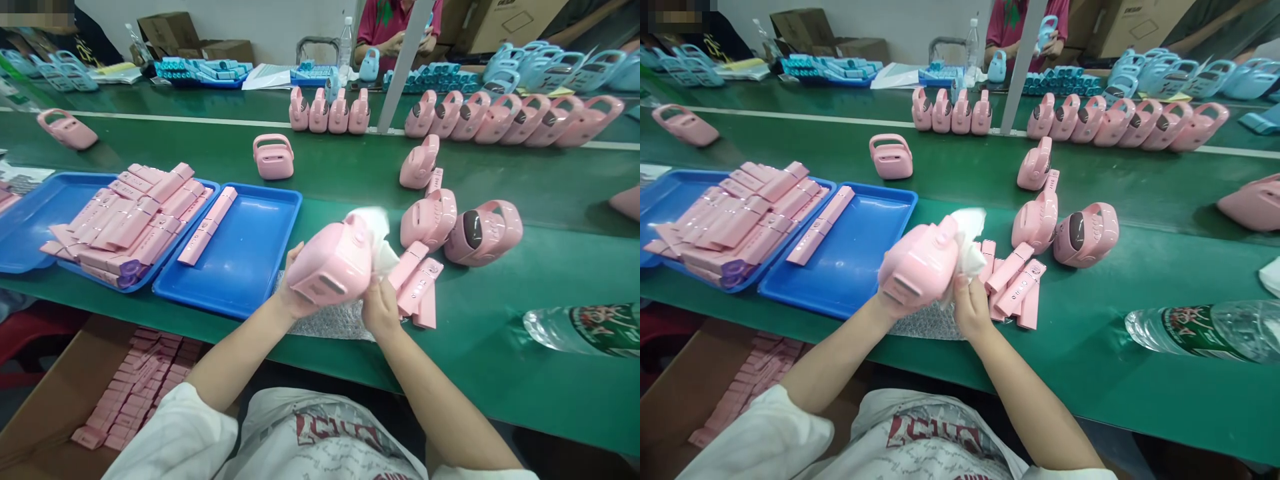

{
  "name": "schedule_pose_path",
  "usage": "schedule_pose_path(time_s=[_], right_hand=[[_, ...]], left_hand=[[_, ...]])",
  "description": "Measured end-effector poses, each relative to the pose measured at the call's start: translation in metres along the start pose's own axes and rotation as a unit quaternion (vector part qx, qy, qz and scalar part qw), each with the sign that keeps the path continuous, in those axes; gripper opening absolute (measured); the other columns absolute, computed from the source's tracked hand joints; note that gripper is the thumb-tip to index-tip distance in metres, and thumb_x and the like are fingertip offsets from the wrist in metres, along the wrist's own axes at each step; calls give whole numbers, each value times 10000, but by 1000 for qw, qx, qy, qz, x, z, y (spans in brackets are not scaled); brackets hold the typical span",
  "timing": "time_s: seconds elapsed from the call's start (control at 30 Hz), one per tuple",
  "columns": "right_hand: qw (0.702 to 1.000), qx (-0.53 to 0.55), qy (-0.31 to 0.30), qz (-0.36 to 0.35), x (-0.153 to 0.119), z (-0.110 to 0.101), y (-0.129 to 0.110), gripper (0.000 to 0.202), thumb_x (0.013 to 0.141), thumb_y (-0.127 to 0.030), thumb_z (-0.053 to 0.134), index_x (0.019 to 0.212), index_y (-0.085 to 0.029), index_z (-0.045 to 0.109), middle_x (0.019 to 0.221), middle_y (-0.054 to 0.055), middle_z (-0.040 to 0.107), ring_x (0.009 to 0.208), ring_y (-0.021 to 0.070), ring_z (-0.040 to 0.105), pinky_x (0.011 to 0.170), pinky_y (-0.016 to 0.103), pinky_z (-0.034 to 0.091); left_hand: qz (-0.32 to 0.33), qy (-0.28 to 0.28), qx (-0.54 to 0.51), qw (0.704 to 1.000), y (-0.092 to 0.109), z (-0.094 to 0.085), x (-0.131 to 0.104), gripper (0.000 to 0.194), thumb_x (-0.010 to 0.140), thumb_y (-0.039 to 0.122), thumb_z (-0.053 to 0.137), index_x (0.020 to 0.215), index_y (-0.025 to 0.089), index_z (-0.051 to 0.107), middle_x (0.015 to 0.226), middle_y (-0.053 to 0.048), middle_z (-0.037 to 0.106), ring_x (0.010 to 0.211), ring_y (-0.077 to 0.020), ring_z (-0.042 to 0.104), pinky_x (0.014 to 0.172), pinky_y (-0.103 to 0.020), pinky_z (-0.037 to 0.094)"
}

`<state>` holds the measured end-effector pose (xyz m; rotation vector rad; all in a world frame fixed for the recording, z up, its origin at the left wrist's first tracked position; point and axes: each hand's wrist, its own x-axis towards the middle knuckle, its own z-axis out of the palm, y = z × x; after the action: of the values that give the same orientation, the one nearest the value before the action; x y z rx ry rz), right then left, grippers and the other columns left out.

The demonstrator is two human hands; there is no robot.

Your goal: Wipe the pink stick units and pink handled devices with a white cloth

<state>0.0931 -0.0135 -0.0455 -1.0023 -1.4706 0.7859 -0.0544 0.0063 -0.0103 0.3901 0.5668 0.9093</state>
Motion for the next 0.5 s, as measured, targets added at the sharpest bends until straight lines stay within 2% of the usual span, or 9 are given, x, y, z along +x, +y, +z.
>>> schedule_pose_path(time_s=[0.03, 0.1, 0.17, 0.23, 0.3, 0.37, 0.5], right_hand=[[995, 81, 17, 61, 2, -1, -1, 577, 944, -574, 326, 1369, -218, 486, 1314, 103, 588, 1320, 302, 452, 1065, 498, 424], [958, 230, 47, 167, 5, -1, -4, 620, 853, -667, 460, 1268, -223, 583, 1235, 90, 643, 1291, 305, 484, 1036, 476, 458], [925, 307, 59, 213, 8, 0, -9, 621, 797, -683, 542, 1214, -228, 618, 1200, 79, 663, 1285, 296, 489, 1027, 464, 467], [911, 348, 43, 217, 10, 0, -14, 570, 805, -661, 558, 1190, -248, 629, 1179, 62, 674, 1248, 277, 526, 1022, 447, 471], [911, 360, 14, 203, 11, -1, -18, 539, 815, -646, 561, 1190, -264, 628, 1173, 52, 675, 1198, 264, 566, 1024, 431, 468], [915, 353, -8, 194, 11, -3, -20, 558, 803, -649, 576, 1209, -269, 614, 1197, 52, 662, 1188, 265, 572, 1025, 420, 466], [928, 323, -2, 189, 8, -7, -20, 620, 774, -650, 611, 1269, -278, 568, 1208, 55, 648, 1225, 271, 538, 1027, 411, 462]], left_hand=[[3, -19, -15, 1000, -3, 2, -1, 618, 678, 640, 607, 1091, 183, 653, 994, -71, 719, 925, -284, 671, 782, -383, 545], [26, -36, -36, 998, -8, 4, -3, 577, 687, 601, 624, 1081, 181, 659, 997, -69, 719, 933, -277, 668, 795, -373, 542], [19, -26, -44, 999, -7, 4, -3, 557, 723, 604, 591, 1093, 192, 653, 968, -63, 722, 848, -250, 682, 700, -335, 553], [-20, -15, -41, 999, -3, 2, -1, 559, 754, 615, 548, 1101, 187, 646, 896, -72, 724, 708, -222, 684, 551, -281, 527], [-61, -8, -40, 997, 2, -2, 0, 547, 756, 600, 553, 1062, 157, 650, 811, -87, 718, 618, -207, 676, 470, -239, 491], [-65, 0, -53, 996, 4, -5, 2, 520, 759, 581, 562, 1016, 138, 651, 776, -95, 713, 611, -208, 683, 471, -227, 500], [-45, 15, -63, 997, 2, -2, 3, 533, 804, 609, 490, 1025, 150, 646, 775, -89, 711, 620, -224, 687, 464, -256, 521]])
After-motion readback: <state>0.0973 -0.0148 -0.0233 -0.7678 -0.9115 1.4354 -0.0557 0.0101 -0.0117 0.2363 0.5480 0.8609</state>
